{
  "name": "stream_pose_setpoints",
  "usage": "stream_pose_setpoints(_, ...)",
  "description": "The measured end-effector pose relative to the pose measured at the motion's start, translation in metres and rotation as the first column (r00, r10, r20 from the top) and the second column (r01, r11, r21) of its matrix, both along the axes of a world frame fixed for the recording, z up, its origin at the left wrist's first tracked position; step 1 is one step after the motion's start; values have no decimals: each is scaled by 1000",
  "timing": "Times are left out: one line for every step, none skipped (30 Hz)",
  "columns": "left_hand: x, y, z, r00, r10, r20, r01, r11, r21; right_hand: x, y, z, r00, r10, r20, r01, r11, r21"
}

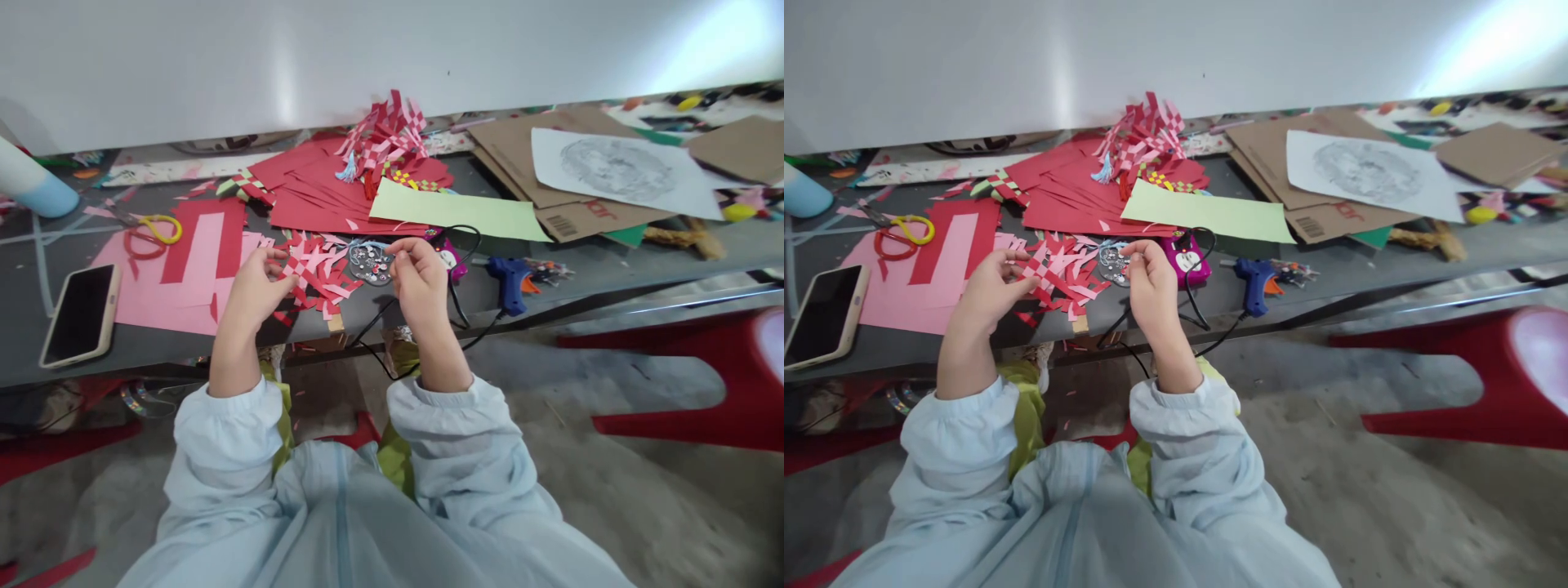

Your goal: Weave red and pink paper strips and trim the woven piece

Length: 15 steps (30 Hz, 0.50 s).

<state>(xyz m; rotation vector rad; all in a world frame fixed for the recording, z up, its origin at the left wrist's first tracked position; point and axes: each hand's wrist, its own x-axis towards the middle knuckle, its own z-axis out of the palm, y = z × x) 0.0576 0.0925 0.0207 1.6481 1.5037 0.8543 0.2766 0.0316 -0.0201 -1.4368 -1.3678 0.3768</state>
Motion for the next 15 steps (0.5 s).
stream_pose_setpoints(-2,1,-1,998,8,-67,-5,999,44,-2,0,1,999,-24,-47,24,1000,-14)
stream_pose_setpoints(-3,1,0,991,20,-130,-10,997,75,-4,-1,2,995,-48,-90,45,998,-32)
stream_pose_setpoints(-4,1,1,982,34,-188,-17,996,93,-5,-1,3,990,-66,-122,60,997,-52)
stream_pose_setpoints(-4,0,2,970,48,-239,-25,995,99,-6,-2,4,988,-73,-135,64,996,-69)
stream_pose_setpoints(-4,-1,4,957,62,-283,-36,995,98,-6,-2,5,988,-74,-139,63,995,-82)
stream_pose_setpoints(-4,-2,6,944,74,-322,-46,994,96,-6,-3,6,988,-72,-135,60,994,-91)
stream_pose_setpoints(-4,-3,8,930,87,-357,-55,994,98,-6,-3,6,990,-71,-124,59,993,-98)
stream_pose_setpoints(-3,-4,9,916,100,-388,-62,992,108,-6,-3,7,992,-76,-105,66,993,-100)
stream_pose_setpoints(-3,-5,10,903,116,-414,-68,989,128,-5,-2,8,992,-92,-83,84,992,-97)
stream_pose_setpoints(-3,-6,11,890,136,-435,-72,984,161,-5,-2,9,991,-121,-59,115,989,-91)
stream_pose_setpoints(-3,-7,11,879,163,-447,-78,976,202,-4,-1,10,987,-160,-33,157,984,-84)
stream_pose_setpoints(-2,-7,12,873,193,-447,-86,965,248,-4,0,11,979,-201,-8,200,977,-74)
stream_pose_setpoints(-2,-8,13,874,221,-434,-95,952,292,-4,1,12,971,-237,14,238,969,-65)
stream_pose_setpoints(-2,-8,14,880,242,-409,-105,939,329,-4,3,13,965,-261,35,262,963,-58)
stream_pose_setpoints(-1,-8,15,891,253,-378,-114,929,353,-5,4,13,962,-268,57,271,961,-59)
